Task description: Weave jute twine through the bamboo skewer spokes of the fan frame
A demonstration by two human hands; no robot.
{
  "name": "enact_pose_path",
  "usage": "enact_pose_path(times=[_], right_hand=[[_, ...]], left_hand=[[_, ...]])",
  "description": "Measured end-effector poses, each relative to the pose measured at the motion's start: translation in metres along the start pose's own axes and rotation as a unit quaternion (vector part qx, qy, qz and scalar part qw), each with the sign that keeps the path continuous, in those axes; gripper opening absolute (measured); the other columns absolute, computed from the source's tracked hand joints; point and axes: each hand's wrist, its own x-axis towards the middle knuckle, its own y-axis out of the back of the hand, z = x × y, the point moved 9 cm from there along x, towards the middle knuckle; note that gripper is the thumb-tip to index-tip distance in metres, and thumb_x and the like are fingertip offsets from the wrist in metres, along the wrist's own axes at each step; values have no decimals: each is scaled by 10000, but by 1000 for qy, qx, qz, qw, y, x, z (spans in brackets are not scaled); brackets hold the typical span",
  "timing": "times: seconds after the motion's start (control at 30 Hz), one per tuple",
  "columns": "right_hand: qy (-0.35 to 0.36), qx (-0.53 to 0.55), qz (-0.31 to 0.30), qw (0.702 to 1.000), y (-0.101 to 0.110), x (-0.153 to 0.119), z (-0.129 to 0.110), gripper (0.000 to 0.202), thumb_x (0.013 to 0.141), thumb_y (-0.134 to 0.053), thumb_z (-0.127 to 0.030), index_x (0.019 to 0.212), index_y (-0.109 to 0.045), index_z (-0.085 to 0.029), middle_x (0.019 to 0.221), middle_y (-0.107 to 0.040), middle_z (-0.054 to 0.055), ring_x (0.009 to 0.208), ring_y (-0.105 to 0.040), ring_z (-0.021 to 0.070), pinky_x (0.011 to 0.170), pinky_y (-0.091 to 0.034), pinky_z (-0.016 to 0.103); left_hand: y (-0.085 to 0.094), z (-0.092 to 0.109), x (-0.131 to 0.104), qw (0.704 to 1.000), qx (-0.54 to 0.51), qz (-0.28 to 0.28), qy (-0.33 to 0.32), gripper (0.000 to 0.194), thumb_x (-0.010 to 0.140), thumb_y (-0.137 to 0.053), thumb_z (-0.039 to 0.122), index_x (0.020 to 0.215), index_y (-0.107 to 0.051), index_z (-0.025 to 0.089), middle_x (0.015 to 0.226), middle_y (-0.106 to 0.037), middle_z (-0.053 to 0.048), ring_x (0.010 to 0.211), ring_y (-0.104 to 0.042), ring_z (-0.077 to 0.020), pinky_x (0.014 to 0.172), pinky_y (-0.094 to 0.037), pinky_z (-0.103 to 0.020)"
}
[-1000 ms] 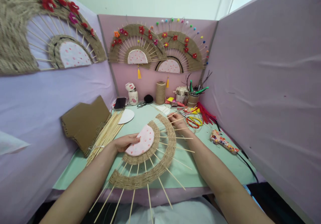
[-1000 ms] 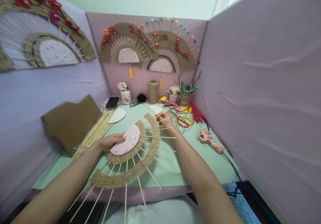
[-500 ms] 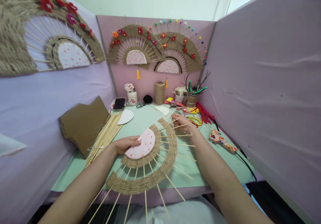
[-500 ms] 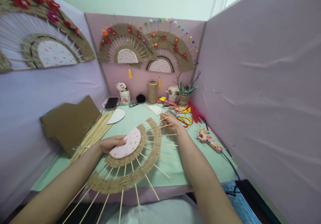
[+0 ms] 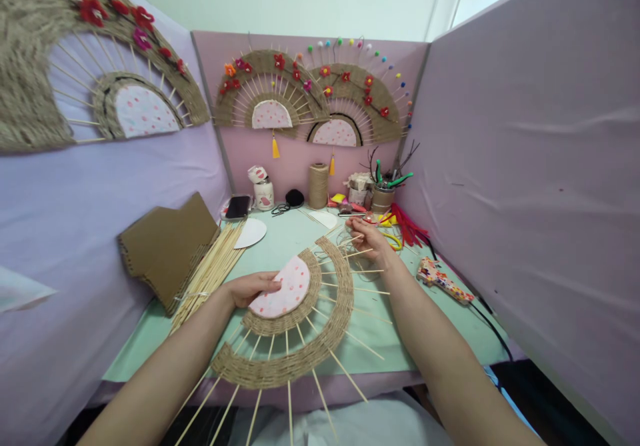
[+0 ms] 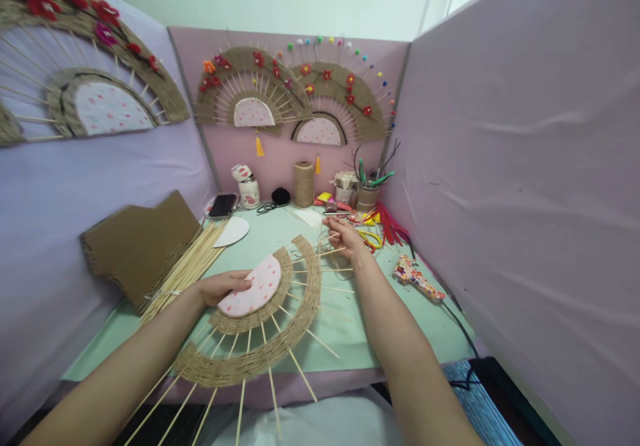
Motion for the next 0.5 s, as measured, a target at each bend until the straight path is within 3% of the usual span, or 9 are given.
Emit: enact_pose_path(times=[0.17,0.5], right_hand=[[29,10,-1,1000,2,1,-4,197,649,-690,-222,828,-609,-220,883,-661,-10,380,-323,13,314,-278,152],[-32,60,-24,997,1,7,17,187,733,-593,-98,906,-593,-171,859,-656,-4,383,-356,-6,331,-342,97]], left_hand=[[-2,0,-1,1000,-3,-3,0,498,650,-741,221,1118,-610,114,958,-693,-122,732,-659,-178,642,-508,-246],[-3,-2,1,1000,-15,-18,3,564,640,-748,215,1168,-575,116,984,-683,-124,751,-659,-184,657,-512,-261]])
